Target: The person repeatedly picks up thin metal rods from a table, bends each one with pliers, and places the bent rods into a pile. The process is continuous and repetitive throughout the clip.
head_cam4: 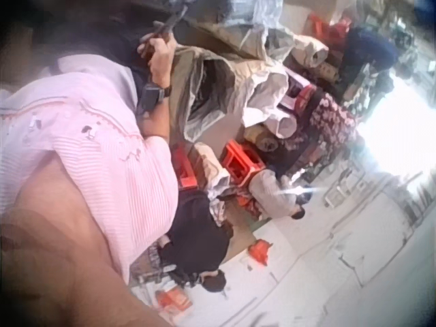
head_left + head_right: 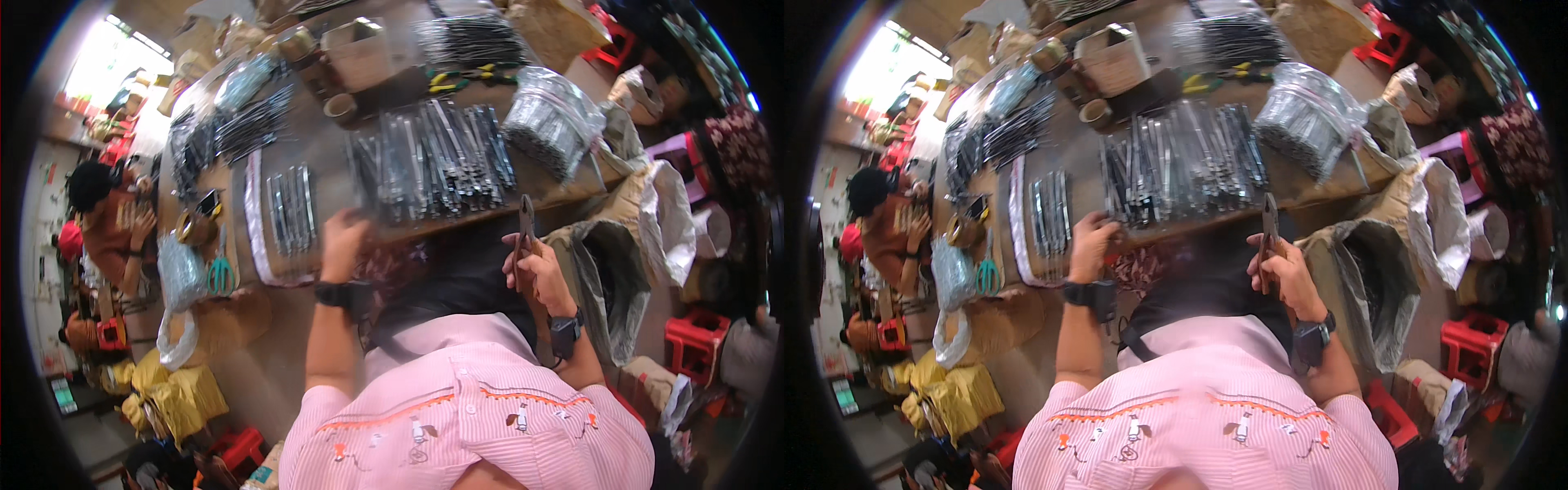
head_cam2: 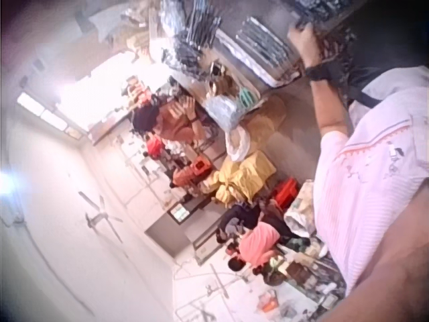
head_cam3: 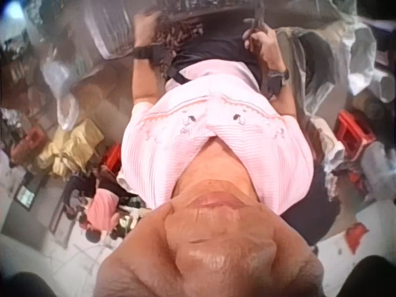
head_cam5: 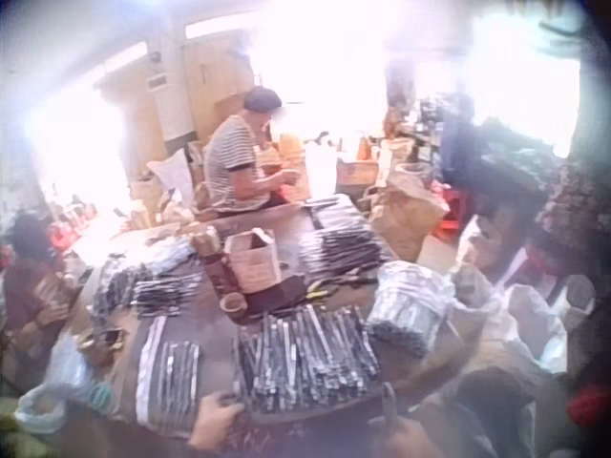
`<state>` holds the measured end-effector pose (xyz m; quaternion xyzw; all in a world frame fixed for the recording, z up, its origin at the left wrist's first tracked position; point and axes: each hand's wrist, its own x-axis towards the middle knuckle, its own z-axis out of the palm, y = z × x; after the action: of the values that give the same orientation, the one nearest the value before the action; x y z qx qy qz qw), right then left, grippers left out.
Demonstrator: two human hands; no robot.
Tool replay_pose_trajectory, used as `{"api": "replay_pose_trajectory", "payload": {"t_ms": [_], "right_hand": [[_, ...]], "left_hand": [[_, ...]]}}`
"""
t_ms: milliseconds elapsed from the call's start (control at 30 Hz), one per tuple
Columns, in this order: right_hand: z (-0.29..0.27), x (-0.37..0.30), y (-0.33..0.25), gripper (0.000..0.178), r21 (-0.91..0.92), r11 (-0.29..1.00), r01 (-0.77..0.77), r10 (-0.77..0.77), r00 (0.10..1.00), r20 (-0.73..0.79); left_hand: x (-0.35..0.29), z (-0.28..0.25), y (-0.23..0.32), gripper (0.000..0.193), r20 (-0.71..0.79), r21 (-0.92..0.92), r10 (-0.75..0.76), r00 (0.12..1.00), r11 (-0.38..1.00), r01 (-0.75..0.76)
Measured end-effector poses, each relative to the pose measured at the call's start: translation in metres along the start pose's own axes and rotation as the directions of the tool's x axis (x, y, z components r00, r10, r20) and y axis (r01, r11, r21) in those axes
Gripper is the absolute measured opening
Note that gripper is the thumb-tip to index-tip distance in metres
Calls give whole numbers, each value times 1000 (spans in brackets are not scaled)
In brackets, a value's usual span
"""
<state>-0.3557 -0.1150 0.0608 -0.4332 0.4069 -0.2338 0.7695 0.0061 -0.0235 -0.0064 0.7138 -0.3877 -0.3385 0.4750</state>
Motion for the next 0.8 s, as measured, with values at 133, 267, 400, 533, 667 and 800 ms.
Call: {"api": "replay_pose_trajectory", "payload": {"t_ms": [133, 267, 400, 533, 667, 800], "right_hand": [[-41, 9, 8, 30, 254, 963, 91, -63, 991, -117], [-85, 29, 12, 31, 538, 819, 200, -130, 977, -167], [-109, 41, 8, 31, 657, 687, 310, -226, 951, -212], [-119, 57, 0, 21, 467, 822, 325, -143, 912, -383], [-117, 86, -1, 16, 126, 943, 307, -200, 830, -521], [-113, 108, -7, 13, -9, 928, 373, -303, 741, -599]], "left_hand": [[-4, -23, 4, 21, 40, -566, -365, 930, 759, 322], [0, -25, 15, 11, 148, -731, -411, 899, 567, 380], [-16, -23, 30, 16, 203, -763, -403, 893, 507, 402], [-41, -20, 52, 28, 257, -818, -343, 904, 421, 392], [-47, -2, 69, 32, 297, -853, -239, 925, 369, 369], [-44, 18, 82, 33, 316, -827, -248, 916, 400, 394]]}}
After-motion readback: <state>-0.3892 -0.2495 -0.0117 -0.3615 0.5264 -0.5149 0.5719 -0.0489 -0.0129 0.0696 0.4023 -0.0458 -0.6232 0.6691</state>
